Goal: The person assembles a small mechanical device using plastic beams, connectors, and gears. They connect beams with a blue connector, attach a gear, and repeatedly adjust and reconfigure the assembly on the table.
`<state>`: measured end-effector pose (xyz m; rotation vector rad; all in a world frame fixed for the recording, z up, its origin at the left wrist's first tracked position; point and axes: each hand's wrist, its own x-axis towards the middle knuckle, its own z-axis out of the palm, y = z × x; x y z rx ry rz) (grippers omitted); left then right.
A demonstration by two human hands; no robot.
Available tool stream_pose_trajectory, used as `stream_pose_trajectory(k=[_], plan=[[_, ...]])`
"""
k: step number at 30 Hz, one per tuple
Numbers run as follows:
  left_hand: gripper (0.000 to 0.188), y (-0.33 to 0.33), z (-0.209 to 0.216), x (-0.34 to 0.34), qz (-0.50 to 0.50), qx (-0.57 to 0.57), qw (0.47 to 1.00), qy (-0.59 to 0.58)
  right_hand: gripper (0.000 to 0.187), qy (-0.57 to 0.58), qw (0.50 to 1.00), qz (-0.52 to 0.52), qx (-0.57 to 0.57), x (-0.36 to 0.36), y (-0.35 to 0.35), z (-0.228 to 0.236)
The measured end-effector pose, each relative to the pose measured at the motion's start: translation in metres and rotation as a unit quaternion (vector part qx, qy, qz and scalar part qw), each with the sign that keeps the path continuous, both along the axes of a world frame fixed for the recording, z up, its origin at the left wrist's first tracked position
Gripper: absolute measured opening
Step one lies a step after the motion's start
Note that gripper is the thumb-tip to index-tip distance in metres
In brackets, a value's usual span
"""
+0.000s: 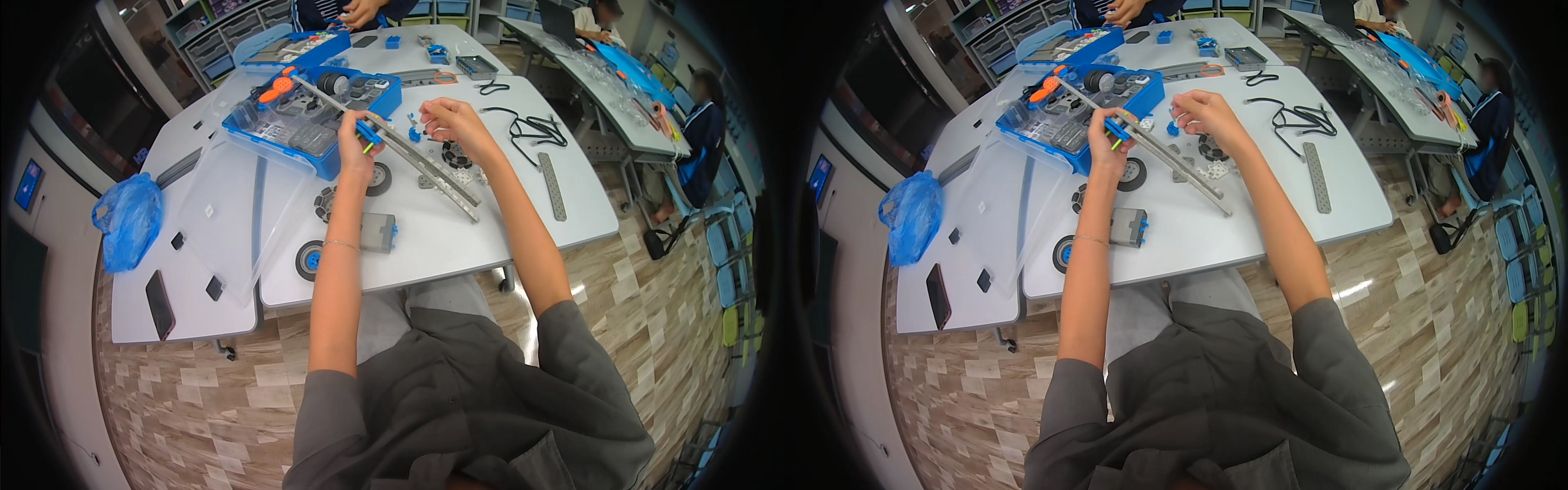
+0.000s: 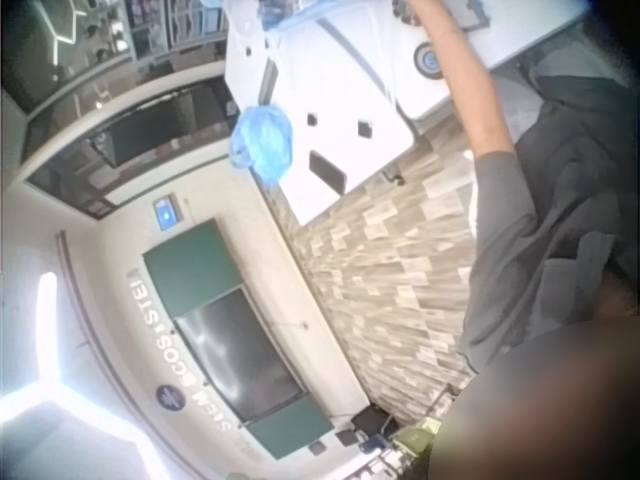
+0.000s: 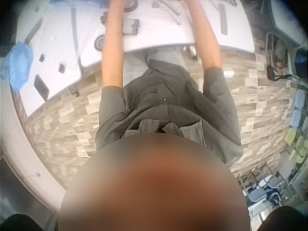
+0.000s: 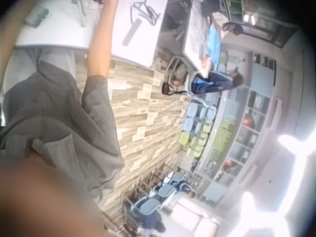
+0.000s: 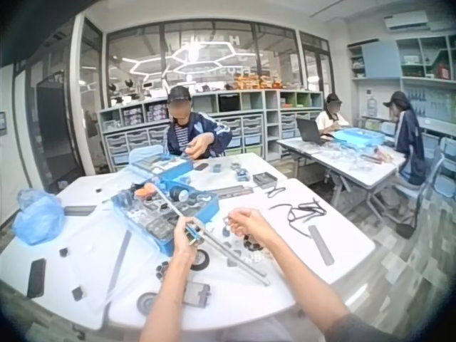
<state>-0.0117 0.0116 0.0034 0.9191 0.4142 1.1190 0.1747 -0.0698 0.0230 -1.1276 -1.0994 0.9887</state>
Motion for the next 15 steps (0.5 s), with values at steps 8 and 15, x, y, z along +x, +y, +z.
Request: stream_pose_trajectory(k=[8, 15], plan=[[0.025, -0.005, -0.003, 0.002, 0.023, -0.014, 0.989, 0.145, 0.045, -0.288, 0.955, 0.069, 0.011, -0.029, -0.012, 0.008], [0.029, -0.003, -0.005, 0.002, 0.017, 0.007, 0.99, 0.136, 0.037, -0.286, 0.955, 0.073, -0.023, -0.023, -0.013, 0.006]])
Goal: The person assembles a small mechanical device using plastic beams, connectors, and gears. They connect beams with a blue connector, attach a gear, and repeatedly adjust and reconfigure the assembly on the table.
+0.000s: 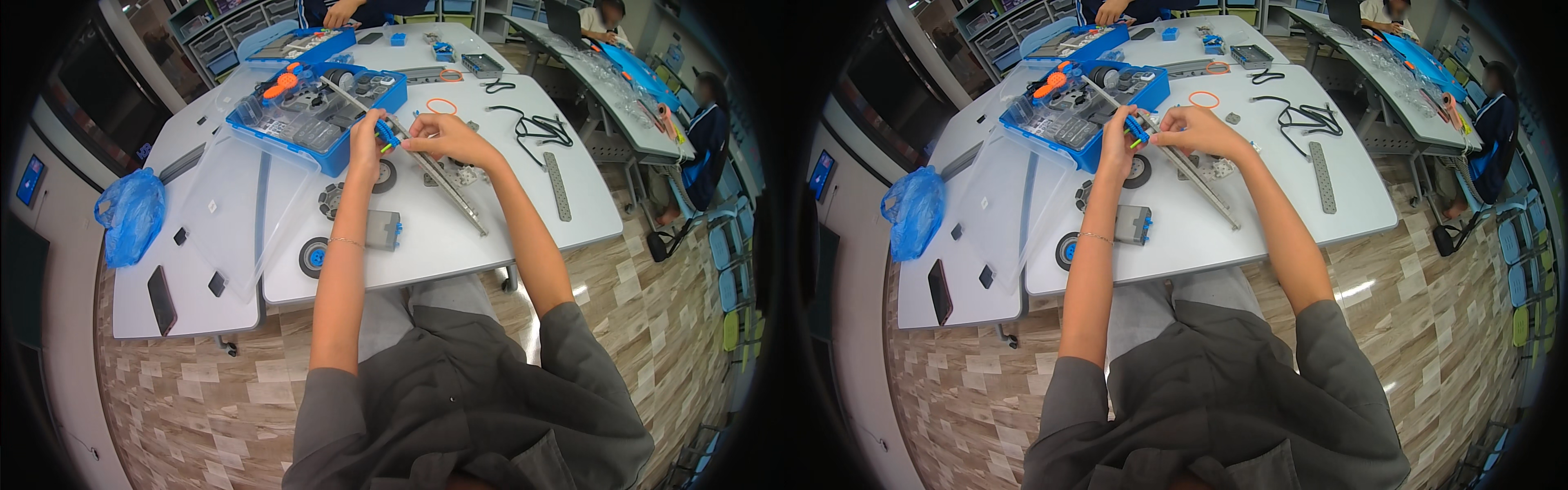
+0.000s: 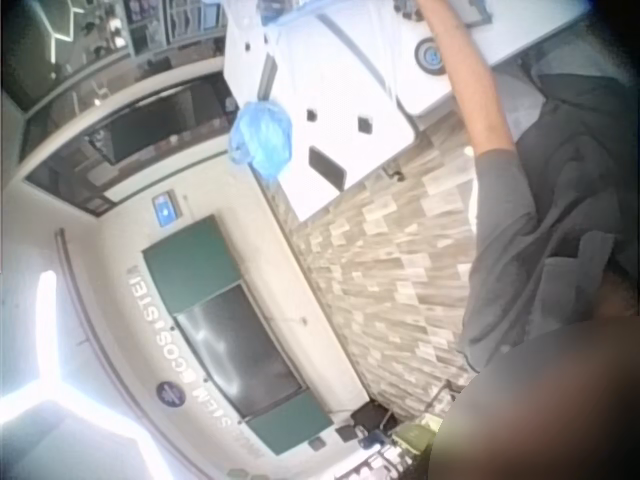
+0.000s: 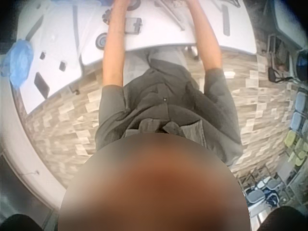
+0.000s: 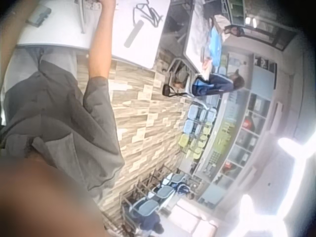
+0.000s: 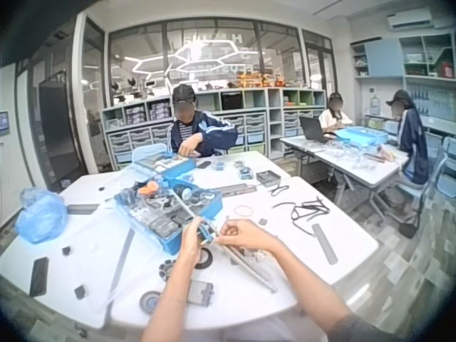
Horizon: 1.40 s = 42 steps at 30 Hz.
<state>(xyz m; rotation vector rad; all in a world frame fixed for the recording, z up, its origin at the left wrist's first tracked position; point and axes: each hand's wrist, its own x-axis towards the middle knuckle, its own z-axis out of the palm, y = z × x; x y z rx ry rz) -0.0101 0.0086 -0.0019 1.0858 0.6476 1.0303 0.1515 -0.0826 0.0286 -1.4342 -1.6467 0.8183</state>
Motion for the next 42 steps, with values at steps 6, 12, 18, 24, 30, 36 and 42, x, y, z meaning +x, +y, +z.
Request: stream_pose_trajectory(k=[6, 12, 18, 24, 30, 36, 42], plan=[[0.036, 0.001, 0.002, 0.003, -0.012, 0.012, 0.999, -0.031, 0.045, 0.059, 0.997, -0.022, 0.052, 0.0, 0.001, -0.001], [0.044, -0.002, 0.0, 0.013, 0.021, 0.06, 0.998, -0.015, 0.043, -0.072, 0.978, -0.101, 0.168, -0.009, 0.002, -0.005], [0.049, -0.001, -0.003, 0.015, 0.132, 0.132, 0.98, 0.062, 0.032, -0.238, 0.923, -0.081, 0.29, -0.019, -0.001, -0.009], [0.047, -0.01, 0.003, 0.012, 0.203, 0.206, 0.951, 0.111, 0.03, -0.378, 0.851, -0.105, 0.349, -0.033, 0.003, -0.018], [0.045, -0.01, 0.007, 0.012, 0.234, 0.217, 0.937, 0.141, 0.03, -0.345, 0.857, -0.138, 0.357, -0.041, 0.008, -0.023], [0.045, -0.014, 0.008, 0.015, 0.264, 0.229, 0.925, 0.148, 0.031, -0.34, 0.861, -0.165, 0.34, -0.047, 0.009, -0.026], [0.045, -0.007, 0.001, 0.017, 0.277, 0.218, 0.925, 0.141, 0.03, -0.321, 0.86, -0.194, 0.347, -0.053, 0.01, -0.028]])
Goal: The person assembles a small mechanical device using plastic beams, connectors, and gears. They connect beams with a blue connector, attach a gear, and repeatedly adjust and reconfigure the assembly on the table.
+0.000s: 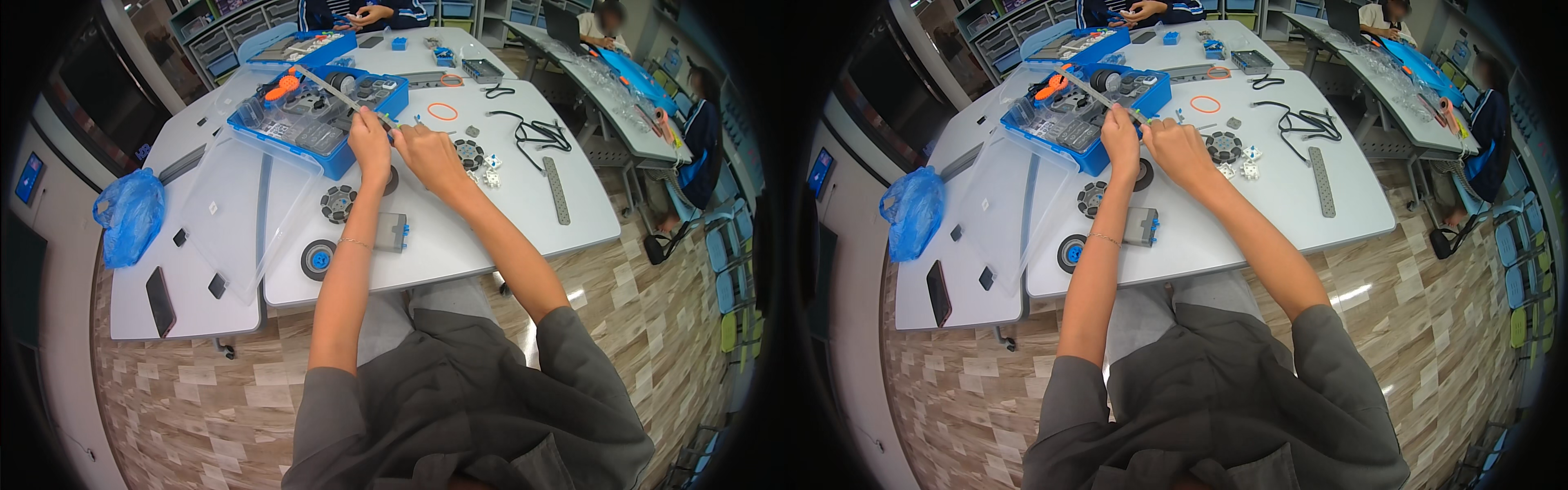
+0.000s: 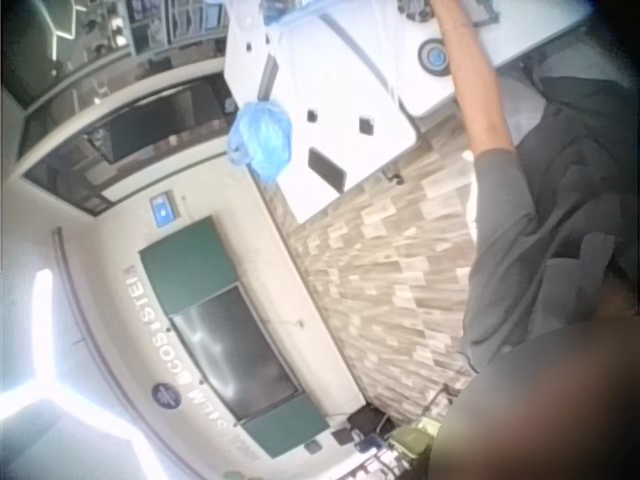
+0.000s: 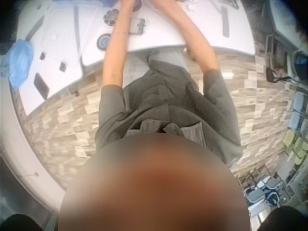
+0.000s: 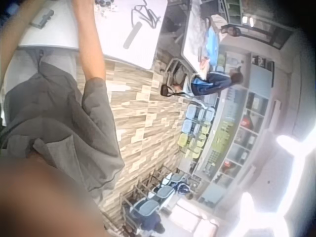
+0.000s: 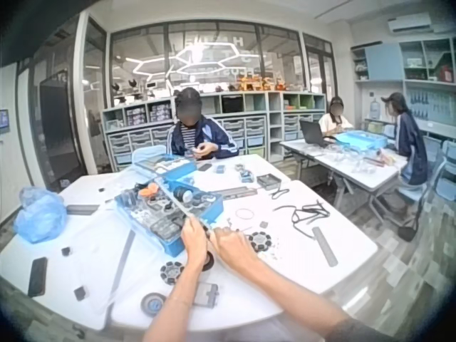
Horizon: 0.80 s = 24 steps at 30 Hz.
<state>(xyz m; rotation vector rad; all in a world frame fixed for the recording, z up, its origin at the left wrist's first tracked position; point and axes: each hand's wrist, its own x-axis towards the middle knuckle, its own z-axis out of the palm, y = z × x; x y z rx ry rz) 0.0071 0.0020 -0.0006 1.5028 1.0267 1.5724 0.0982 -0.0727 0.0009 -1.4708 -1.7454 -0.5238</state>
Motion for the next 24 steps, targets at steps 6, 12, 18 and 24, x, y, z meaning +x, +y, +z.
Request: stream_pose_trajectory(k=[6, 12, 18, 24], plan=[[0.043, 0.003, -0.006, -0.006, -0.102, -0.049, 0.99, -0.086, 0.033, 0.125, 0.989, 0.083, -0.016, 0.012, -0.01, 0.011], [0.043, -0.002, 0.0, -0.005, -0.263, -0.097, 0.934, -0.22, 0.032, 0.378, 0.893, 0.157, -0.189, 0.023, -0.018, 0.023], [0.038, 0.003, 0.002, -0.009, -0.359, -0.138, 0.895, -0.225, 0.029, 0.493, 0.82, 0.189, -0.22, 0.033, -0.014, 0.026], [0.032, 0.003, -0.002, -0.008, -0.374, -0.142, 0.897, -0.19, 0.028, 0.546, 0.773, 0.214, -0.243, 0.044, -0.007, 0.019]])
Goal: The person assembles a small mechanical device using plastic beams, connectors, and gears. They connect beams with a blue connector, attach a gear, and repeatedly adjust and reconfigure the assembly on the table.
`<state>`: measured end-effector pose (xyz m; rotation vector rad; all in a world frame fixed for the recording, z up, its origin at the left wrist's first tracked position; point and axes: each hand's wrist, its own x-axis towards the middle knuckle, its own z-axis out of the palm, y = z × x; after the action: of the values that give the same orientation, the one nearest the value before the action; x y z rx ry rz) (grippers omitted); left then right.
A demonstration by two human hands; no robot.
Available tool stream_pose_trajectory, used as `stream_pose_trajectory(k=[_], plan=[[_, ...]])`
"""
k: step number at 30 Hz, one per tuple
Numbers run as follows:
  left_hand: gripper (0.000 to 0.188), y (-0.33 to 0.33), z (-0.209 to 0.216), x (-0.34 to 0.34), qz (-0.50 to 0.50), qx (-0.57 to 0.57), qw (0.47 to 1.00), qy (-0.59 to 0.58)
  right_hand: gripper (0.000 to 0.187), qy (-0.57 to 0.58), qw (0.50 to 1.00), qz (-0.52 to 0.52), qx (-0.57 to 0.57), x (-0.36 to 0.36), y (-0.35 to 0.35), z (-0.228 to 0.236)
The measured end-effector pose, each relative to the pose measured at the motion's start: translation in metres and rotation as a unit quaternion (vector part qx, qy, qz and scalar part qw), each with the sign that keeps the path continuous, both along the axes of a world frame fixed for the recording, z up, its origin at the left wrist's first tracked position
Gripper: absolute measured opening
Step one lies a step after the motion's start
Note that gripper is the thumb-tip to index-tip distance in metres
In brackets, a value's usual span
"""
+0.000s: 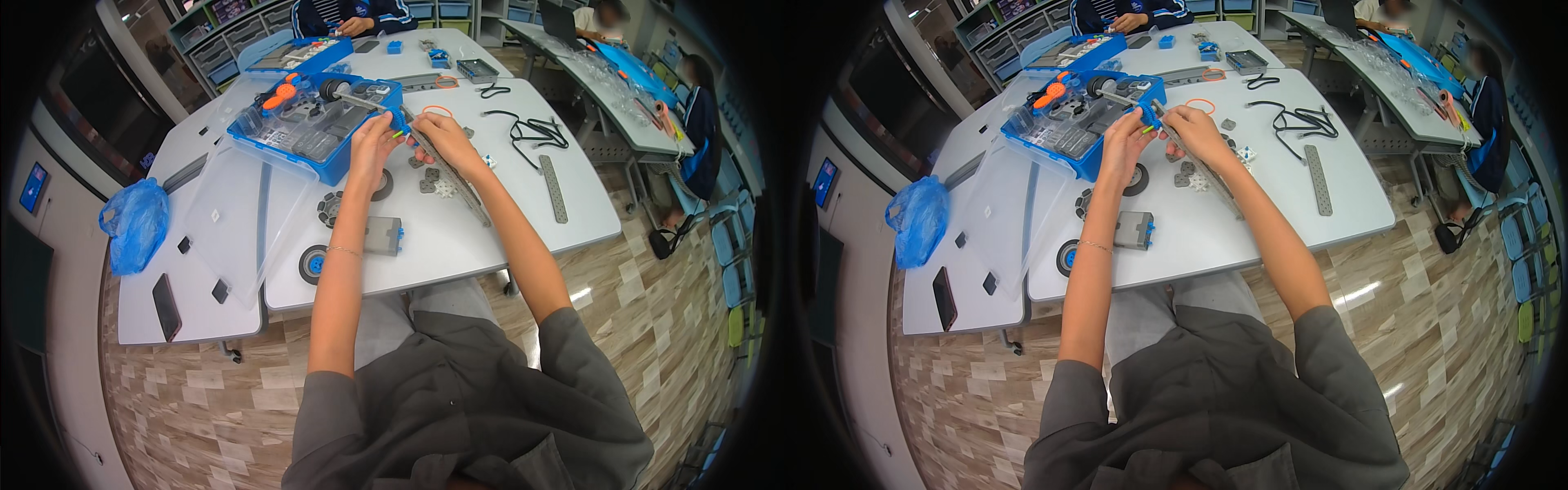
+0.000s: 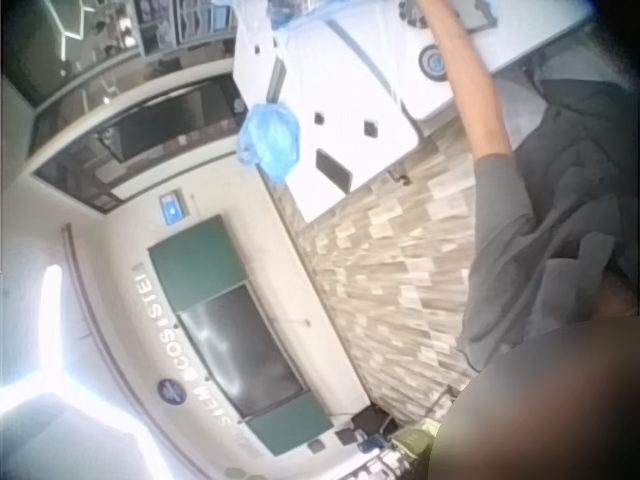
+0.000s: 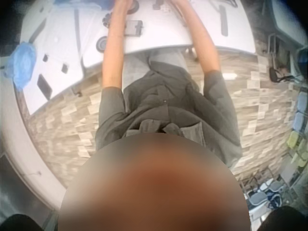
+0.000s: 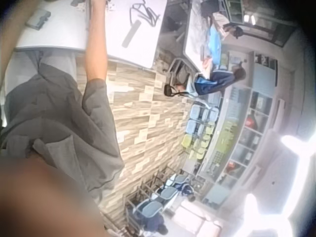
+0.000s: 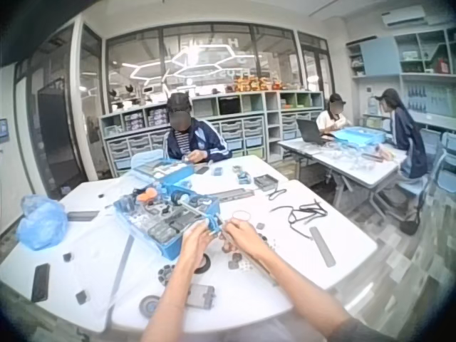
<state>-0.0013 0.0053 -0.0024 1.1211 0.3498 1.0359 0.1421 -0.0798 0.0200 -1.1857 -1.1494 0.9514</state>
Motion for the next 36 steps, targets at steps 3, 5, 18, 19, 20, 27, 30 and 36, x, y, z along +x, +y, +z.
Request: stream_pose_trajectory(k=[3, 5, 18, 19, 20, 27, 30, 36], plan=[[0.035, 0.001, -0.002, 0.001, 0.061, 0.054, 0.993, 0.086, 0.032, 0.0, 1.0, 0.008, -0.03, 0.003, 0.002, -0.001], [0.037, 0.003, -0.003, 0.0, 0.081, 0.109, 0.982, 0.134, 0.036, 0.008, 0.997, 0.014, -0.071, 0.006, 0.002, 0.0], [0.04, -0.009, 0.004, 0.003, 0.116, 0.164, 0.968, 0.148, 0.044, 0.032, 0.999, 0.031, -0.028, 0.004, 0.001, 0.002], [0.039, -0.011, 0.006, 0.002, 0.139, 0.192, 0.958, 0.163, 0.044, 0.033, 0.999, 0.028, -0.023, 0.003, 0.002, 0.001], [0.038, -0.013, 0.007, 0.002, 0.161, 0.212, 0.945, 0.188, 0.043, 0.036, 0.999, 0.028, -0.023, 0.002, 0.003, 0.0], [0.039, -0.032, 0.013, 0.004, 0.251, 0.383, 0.865, 0.204, 0.057, 0.014, 0.999, 0.03, 0.033, 0.0, 0.009, -0.005], [0.039, -0.032, 0.013, 0.006, 0.288, 0.398, 0.846, 0.206, 0.056, 0.001, 0.997, 0.032, 0.065, 0.0, 0.013, -0.005], [0.037, -0.029, 0.011, 0.012, 0.334, 0.414, 0.828, 0.175, 0.052, -0.029, 0.995, -0.008, 0.098, -0.003, 0.016, -0.005]])
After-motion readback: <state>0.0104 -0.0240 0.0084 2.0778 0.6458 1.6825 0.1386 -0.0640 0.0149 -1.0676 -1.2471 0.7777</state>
